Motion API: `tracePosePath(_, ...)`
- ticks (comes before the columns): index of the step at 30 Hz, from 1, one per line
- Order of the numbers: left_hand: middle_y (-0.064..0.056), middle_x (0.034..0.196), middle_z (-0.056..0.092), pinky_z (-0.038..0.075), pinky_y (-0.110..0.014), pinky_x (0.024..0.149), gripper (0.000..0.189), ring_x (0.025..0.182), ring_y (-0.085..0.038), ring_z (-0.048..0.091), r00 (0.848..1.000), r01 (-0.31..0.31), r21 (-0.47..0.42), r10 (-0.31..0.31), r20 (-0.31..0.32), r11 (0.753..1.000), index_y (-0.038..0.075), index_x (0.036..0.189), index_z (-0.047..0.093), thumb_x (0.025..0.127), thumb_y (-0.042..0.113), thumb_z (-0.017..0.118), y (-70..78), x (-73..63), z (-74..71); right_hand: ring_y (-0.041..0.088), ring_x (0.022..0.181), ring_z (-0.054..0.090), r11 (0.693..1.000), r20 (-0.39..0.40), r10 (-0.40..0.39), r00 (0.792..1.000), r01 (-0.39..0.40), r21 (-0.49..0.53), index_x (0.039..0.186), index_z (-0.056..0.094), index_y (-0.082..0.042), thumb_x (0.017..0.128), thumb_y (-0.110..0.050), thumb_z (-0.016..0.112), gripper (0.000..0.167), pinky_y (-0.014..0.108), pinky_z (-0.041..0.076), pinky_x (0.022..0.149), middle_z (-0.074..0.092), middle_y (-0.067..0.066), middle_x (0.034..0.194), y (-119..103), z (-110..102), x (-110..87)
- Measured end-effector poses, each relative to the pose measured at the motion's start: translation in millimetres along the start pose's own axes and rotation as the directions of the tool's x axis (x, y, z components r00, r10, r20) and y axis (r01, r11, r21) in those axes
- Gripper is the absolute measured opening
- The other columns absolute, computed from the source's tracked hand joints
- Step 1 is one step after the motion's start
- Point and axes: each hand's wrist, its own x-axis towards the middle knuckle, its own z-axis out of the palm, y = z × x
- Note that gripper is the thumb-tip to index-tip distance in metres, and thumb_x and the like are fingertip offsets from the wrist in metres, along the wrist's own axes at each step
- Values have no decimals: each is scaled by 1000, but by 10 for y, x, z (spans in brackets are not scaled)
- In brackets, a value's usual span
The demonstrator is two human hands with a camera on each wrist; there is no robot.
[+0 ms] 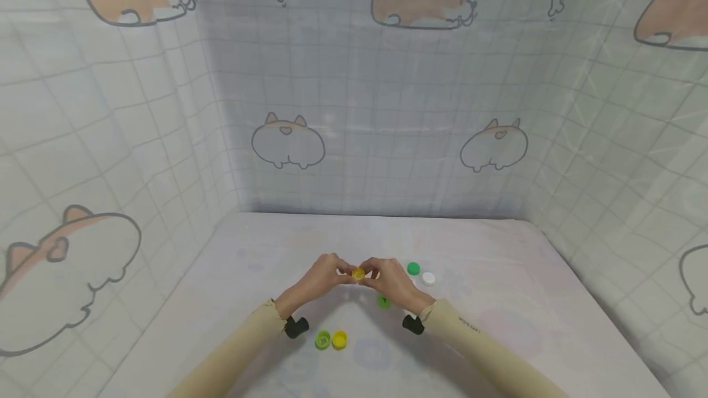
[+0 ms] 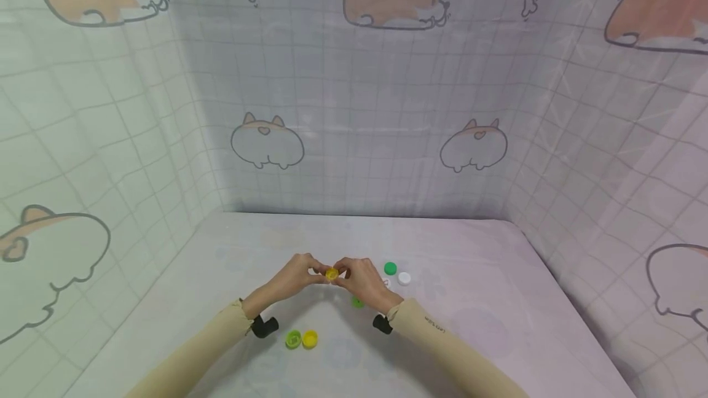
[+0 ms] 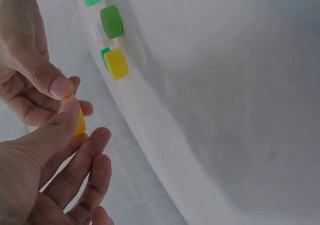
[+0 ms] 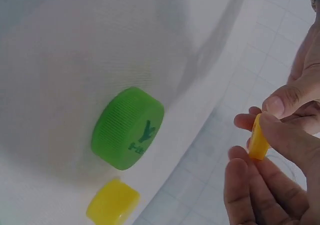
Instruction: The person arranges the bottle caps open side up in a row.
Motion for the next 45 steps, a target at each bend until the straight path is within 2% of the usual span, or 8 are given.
tracePosePath(6,3,83,74,36,-27,70,22,73,-6,52,1000,-14,105,15,-8,994,13,98,78,80,25,77,77,-17,-12,14,82,62,997,-13,-15,1000,14,-72,104,75,-15,81,-23,78,24,20,47,71,71,-4,97,-39,-44,-16)
tracePosePath(13,6,86,76,33,-31,76,21,68,-3,47,998,-68,156,67,8,985,15,96,79,80,29,77,172,-71,-40,19,87,59,986,14,-15,1000,17,-164,101,76,-17,79,-27,79,25,25,42,74,69,-6,91,-146,-153,-53)
tracePosePath(20,5,84,76,31,-30,73,20,70,-8,54,994,-105,216,105,13,971,14,90,80,78,30,79,351,-198,-64,7,80,51,979,55,-55,997,64,-196,100,77,-21,78,-30,81,24,21,37,70,71,-8,89,-252,-236,-158)
tracePosePath(22,5,83,76,31,-29,72,19,70,-7,55,993,-119,229,119,11,966,14,88,80,77,30,80,373,-246,-43,10,80,52,979,62,-66,996,77,-191,98,77,-20,77,-30,81,23,21,37,69,71,-8,89,-280,-241,-208)
tracePosePath(27,7,84,75,33,-30,74,20,74,-6,56,992,-128,240,121,42,962,15,86,79,77,33,80,400,-363,8,17,84,54,985,105,-46,993,63,-164,97,77,-21,77,-32,81,23,24,35,71,70,-9,90,-328,-229,-344)
tracePosePath(38,12,90,73,36,-32,79,25,84,-5,53,983,-101,212,66,169,972,18,93,78,77,37,79,385,-551,125,9,82,55,980,207,-53,977,91,-177,96,75,-25,75,-34,81,23,23,38,76,67,-15,86,-294,-59,-508)
tracePosePath(42,15,91,71,35,-34,81,25,90,-5,52,981,-89,200,51,185,976,21,93,78,75,39,78,337,-571,206,9,84,56,981,241,-29,970,74,-178,95,74,-25,76,-36,80,23,23,39,76,65,-17,86,-253,11,-533)
tracePosePath(45,14,91,72,36,-33,80,26,90,-6,53,981,-125,235,84,176,964,22,91,78,74,41,79,317,-579,251,6,84,54,980,257,-19,966,69,-189,94,73,-26,76,-38,80,23,22,38,76,63,-18,85,-231,47,-545)
